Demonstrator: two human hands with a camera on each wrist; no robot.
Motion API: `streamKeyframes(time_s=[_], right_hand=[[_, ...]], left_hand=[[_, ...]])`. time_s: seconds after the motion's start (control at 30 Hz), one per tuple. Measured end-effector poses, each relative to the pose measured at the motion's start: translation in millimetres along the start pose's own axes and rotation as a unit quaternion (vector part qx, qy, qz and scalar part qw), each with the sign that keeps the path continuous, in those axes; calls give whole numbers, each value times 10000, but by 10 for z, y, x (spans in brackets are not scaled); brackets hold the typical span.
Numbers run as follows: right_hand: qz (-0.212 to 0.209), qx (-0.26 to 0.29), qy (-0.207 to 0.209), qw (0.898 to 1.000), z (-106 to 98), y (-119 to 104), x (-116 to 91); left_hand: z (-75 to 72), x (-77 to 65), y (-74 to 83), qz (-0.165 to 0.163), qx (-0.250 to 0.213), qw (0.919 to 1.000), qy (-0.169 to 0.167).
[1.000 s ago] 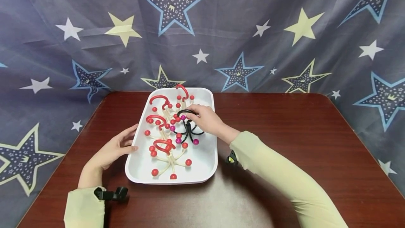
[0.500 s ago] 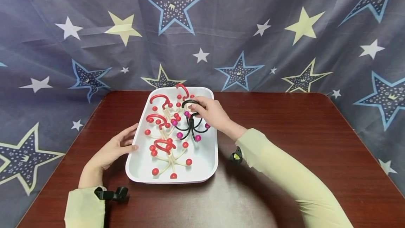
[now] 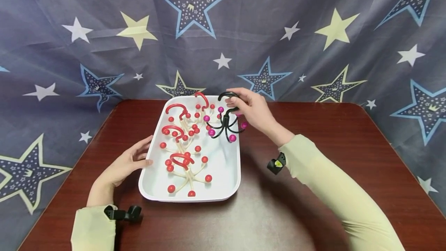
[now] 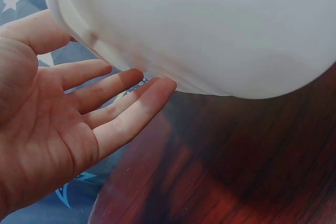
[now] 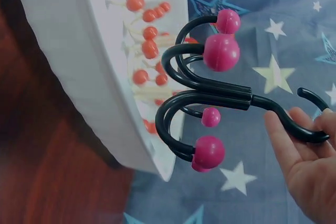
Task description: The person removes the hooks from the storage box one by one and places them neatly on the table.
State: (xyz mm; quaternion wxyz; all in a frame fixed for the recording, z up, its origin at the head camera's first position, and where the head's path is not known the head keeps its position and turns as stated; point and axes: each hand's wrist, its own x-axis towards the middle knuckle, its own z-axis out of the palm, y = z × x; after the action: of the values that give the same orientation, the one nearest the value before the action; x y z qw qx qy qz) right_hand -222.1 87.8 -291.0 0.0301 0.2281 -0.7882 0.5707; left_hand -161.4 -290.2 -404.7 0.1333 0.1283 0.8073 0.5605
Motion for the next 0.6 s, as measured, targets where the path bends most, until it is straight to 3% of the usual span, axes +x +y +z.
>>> streamKeyframes(time_s=[0.13,0.4,0.6], right_hand=[[-67,95,149,9998,-156,-17,15],[12,-439,678,9967,-497,245,32],[267,-483,1010,9934,-645,489,15]], left_hand=[[-1,-8,8,-41,23,10000,22],[-5,-19,-3,-73,-20,10000,39],[-2,-10,-15,-91,6,10000,31]])
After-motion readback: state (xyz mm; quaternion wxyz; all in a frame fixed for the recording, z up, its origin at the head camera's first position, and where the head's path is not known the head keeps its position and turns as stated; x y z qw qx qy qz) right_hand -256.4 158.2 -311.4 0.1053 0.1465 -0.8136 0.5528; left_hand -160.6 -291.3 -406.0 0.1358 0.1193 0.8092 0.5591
